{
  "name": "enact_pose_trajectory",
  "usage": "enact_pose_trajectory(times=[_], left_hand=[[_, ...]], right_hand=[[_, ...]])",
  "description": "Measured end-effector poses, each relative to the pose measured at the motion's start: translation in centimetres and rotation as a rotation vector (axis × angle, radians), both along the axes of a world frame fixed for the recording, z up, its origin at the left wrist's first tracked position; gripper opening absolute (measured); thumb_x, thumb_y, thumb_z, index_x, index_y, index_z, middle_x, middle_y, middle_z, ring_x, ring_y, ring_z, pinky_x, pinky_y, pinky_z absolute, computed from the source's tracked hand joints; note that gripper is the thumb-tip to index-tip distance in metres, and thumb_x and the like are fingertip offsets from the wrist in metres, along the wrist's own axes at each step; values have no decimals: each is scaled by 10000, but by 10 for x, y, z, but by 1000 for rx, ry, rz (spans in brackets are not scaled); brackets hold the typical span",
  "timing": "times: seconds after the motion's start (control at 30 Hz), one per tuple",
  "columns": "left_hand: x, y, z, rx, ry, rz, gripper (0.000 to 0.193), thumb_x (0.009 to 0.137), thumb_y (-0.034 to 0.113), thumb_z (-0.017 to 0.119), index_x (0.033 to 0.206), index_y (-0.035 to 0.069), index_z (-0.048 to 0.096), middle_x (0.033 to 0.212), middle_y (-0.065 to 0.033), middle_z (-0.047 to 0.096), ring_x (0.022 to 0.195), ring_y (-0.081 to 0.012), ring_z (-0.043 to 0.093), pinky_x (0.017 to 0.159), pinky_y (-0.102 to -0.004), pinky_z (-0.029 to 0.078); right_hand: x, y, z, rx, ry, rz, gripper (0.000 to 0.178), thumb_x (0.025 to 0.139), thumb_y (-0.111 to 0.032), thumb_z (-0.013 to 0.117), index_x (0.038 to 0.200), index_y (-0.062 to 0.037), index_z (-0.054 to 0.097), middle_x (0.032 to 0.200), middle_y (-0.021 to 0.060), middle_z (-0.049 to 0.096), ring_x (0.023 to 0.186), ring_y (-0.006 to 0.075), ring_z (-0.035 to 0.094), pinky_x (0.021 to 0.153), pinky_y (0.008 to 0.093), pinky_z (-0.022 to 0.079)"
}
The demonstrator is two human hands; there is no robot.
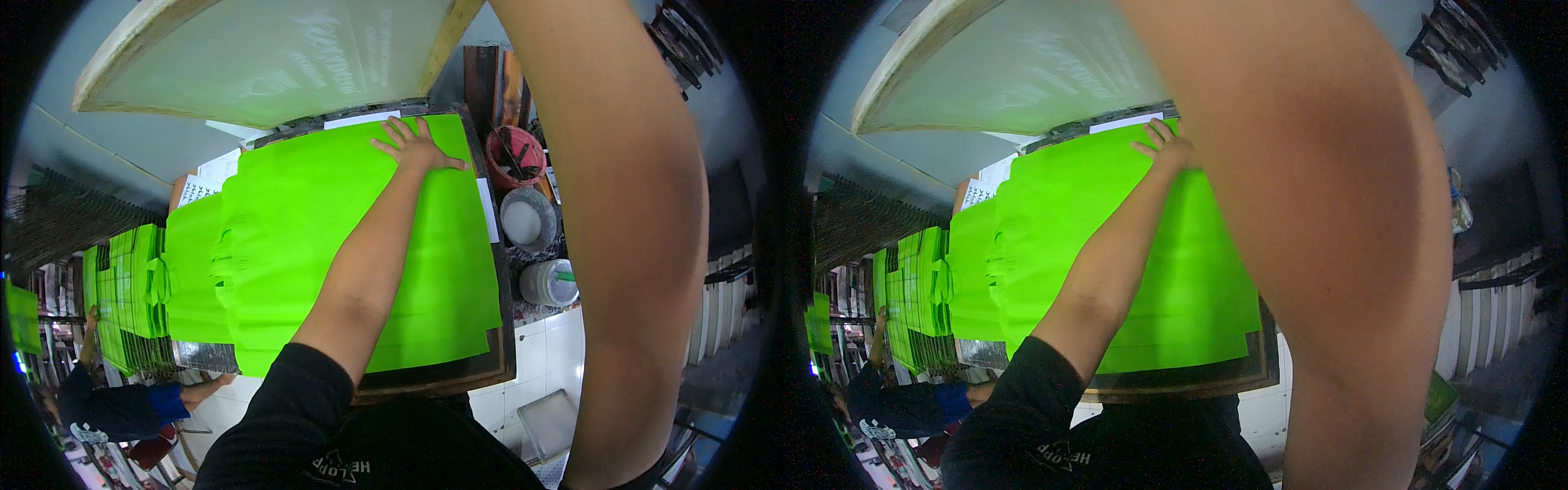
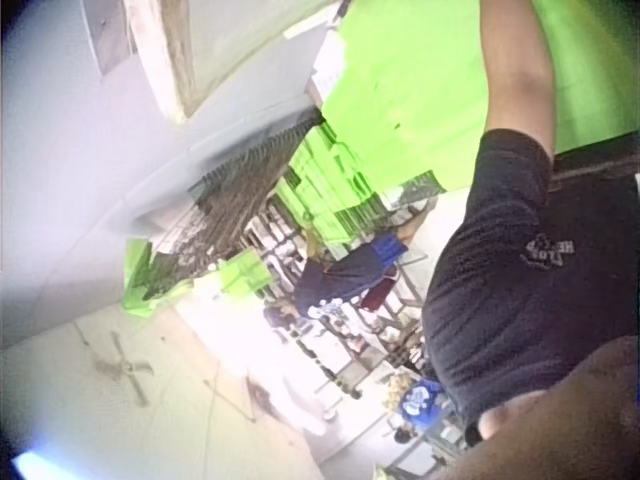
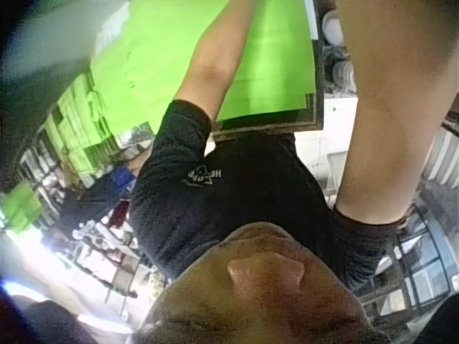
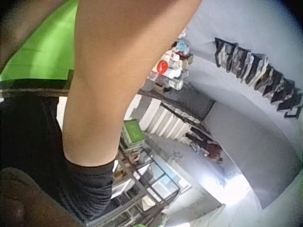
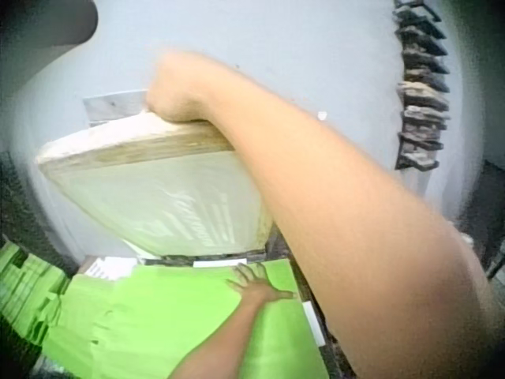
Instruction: The person performs screen printing on green tote bags by placing a bag on a flat surface, lowering a screen frame over it, and using a squeegee to spread white ink across the screen. They then lift the screen and move the printed bag to a stack.
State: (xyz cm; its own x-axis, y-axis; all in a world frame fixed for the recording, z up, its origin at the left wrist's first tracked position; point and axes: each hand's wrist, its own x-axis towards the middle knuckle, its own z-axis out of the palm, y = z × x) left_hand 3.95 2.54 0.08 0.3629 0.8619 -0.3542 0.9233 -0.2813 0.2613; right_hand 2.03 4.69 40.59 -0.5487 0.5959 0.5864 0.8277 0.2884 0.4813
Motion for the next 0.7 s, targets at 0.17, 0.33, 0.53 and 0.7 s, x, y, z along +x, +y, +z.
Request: enact_pose_trajectory(times=[0.17, 0.33, 0.53, 0.7], left_hand=[[-46, -24, 34, 181, -705, -75, 1214, 712, 664, 807, 1575, 0, 270, 1589, -330, 275, 1495, -447, 239, 1183, -602, 224], [-216, -123, 122, -70, -1640, -35, 625, 955, 394, 687, 1345, -66, 524, 1269, -220, 646, 1111, -310, 662, 996, -469, 516], [-341, -260, 84, -542, -1487, 387, 387, 990, 318, 660, 1101, -52, 662, 844, -199, 747, 712, -237, 716, 711, -388, 587], [-339, -294, 24, -756, -1434, 675, 278, 985, 223, 658, 1035, -48, 694, 1023, -201, 758, 818, -190, 736, 701, -313, 584]], right_hand=[[0, -88, -30, -225, 543, 106, 292, 931, -193, 657, 966, 83, 744, 983, 314, 705, 884, 435, 704, 833, 469, 558], [-31, -149, -82, -514, 603, -27, 416, 957, -348, 653, 1148, 18, 703, 1047, 234, 727, 931, 380, 720, 832, 419, 559], [-66, -274, -235, -494, 797, 104, 171, 980, -242, 601, 998, -75, 636, 839, 161, 682, 773, 348, 687, 662, 482, 540], [-76, -286, -339, -580, 555, 105, 184, 958, -246, 637, 976, -63, 651, 832, 136, 677, 752, 335, 671, 652, 447, 528]])
